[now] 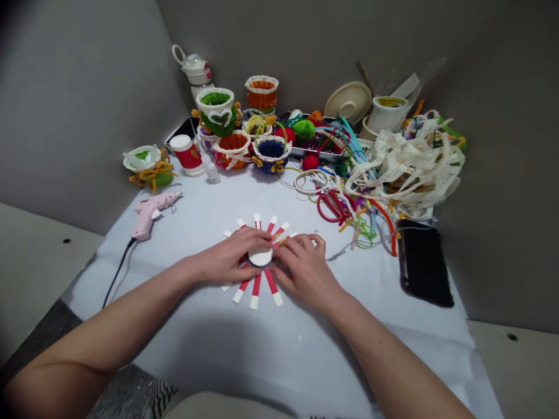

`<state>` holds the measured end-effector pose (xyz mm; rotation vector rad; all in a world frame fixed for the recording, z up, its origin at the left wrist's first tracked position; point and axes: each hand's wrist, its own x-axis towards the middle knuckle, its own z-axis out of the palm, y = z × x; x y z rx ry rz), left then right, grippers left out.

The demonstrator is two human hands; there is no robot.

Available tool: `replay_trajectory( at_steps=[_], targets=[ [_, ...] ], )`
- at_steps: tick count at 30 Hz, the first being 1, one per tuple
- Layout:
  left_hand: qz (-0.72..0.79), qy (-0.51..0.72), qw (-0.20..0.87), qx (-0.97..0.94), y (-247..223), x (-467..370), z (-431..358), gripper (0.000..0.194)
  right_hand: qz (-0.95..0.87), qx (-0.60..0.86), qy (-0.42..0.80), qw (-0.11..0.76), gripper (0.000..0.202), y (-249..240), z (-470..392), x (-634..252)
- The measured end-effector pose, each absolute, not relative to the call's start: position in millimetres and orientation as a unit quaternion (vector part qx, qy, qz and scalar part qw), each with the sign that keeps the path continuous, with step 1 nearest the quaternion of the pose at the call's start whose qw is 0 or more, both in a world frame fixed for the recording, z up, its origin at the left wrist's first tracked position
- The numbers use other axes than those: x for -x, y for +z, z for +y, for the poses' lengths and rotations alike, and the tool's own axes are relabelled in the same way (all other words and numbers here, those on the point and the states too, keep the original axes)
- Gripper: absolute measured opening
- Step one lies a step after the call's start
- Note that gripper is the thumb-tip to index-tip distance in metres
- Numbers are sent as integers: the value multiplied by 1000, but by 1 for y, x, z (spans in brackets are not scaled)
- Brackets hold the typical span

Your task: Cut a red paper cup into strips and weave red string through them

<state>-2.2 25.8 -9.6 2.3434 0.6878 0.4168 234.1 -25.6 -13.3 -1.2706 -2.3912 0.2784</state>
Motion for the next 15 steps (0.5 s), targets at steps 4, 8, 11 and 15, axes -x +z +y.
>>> replay_trajectory(
  at_steps=[4,8,11,15],
  targets=[
    [270,163,311,-897,-10,0,24,36,-862,453,113,197,10,-17,-25,-235],
    [259,165,310,-900,-10,-2,26,28,-871,433,91,211,14,-21,-24,-233],
    [244,164,313,-903,-10,-2,26,24,-872,430,53,229,20,-24,-23,-229],
    [246,161,326,-899,-10,-1,27,27,-870,436,58,221,25,-25,-24,-227]
  ],
)
